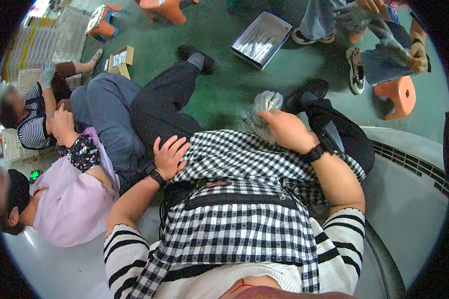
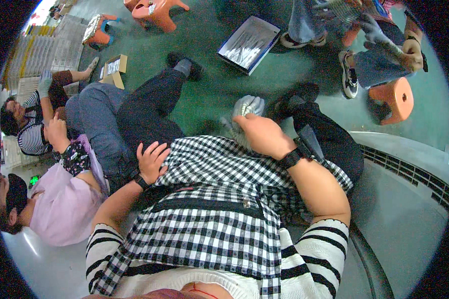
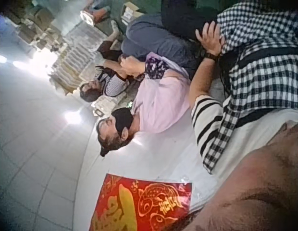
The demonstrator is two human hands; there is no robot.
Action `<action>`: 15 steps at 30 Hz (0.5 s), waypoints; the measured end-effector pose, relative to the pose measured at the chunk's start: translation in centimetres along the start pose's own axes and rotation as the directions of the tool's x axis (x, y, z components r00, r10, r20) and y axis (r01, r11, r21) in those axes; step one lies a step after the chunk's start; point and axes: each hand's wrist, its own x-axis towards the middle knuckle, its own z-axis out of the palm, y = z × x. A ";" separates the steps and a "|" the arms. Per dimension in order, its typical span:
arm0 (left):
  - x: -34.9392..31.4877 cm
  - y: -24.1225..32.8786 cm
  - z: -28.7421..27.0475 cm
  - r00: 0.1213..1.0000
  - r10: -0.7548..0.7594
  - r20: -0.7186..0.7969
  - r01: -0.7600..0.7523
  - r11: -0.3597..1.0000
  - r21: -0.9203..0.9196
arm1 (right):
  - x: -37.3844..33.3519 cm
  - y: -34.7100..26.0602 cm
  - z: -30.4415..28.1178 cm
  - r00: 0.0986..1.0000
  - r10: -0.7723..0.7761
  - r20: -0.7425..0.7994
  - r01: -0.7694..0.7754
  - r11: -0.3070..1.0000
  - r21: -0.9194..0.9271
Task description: The person takes off their gloves, sits down, picks up a bundle of metal pins from a box, and separates the pins one by one by hand.
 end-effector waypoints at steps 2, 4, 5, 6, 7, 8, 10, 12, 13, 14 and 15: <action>-0.1 0.0 0.0 1.000 -0.001 -0.008 0.001 1.000 -0.007 | -0.1 -0.6 -0.5 0.998 0.036 0.054 -0.036 0.999 -0.004; -0.1 0.0 -0.1 1.000 -0.003 -0.013 0.003 1.000 -0.015 | -0.2 -0.4 -0.2 0.997 0.035 0.072 -0.034 0.999 -0.014; -0.1 0.0 -0.2 1.000 -0.002 -0.007 0.002 1.000 -0.017 | -0.3 -0.3 -0.1 0.995 0.032 0.090 -0.030 0.999 -0.020; -0.1 -0.1 -0.3 1.000 -0.001 -0.001 0.001 1.000 -0.018 | -0.3 -0.4 -0.2 0.995 0.032 0.090 -0.030 0.999 -0.020; -0.2 -0.1 -0.4 1.000 -0.001 0.000 0.001 1.000 -0.019 | -0.4 -0.5 -0.2 0.994 0.039 0.105 -0.036 0.999 -0.029; -0.2 -0.2 -0.4 1.000 0.001 -0.001 -0.001 1.000 -0.021 | -0.3 -0.6 -0.3 0.991 0.047 0.123 -0.043 0.998 -0.040; -0.2 -0.3 -0.4 1.000 0.002 -0.003 -0.002 1.000 -0.025 | -0.2 -0.7 -0.4 0.988 0.060 0.140 -0.055 0.998 -0.042; -0.3 -0.3 -0.5 1.000 0.007 -0.003 -0.007 1.000 -0.028 | 0.0 -0.7 -0.4 0.986 0.067 0.151 -0.061 0.997 -0.045; -0.3 -0.3 -0.5 1.000 0.004 -0.005 -0.004 1.000 -0.028 | 0.0 -0.7 -0.3 0.988 0.065 0.142 -0.059 0.997 -0.050; -0.3 -0.3 -0.5 1.000 0.007 -0.011 -0.007 1.000 -0.028 | -0.1 -0.7 -0.3 0.989 0.065 0.134 -0.058 0.997 -0.056; -0.4 -0.3 -0.5 1.000 0.010 -0.017 -0.011 1.000 -0.027 | -0.1 -0.7 -0.2 0.989 0.064 0.135 -0.056 0.997 -0.058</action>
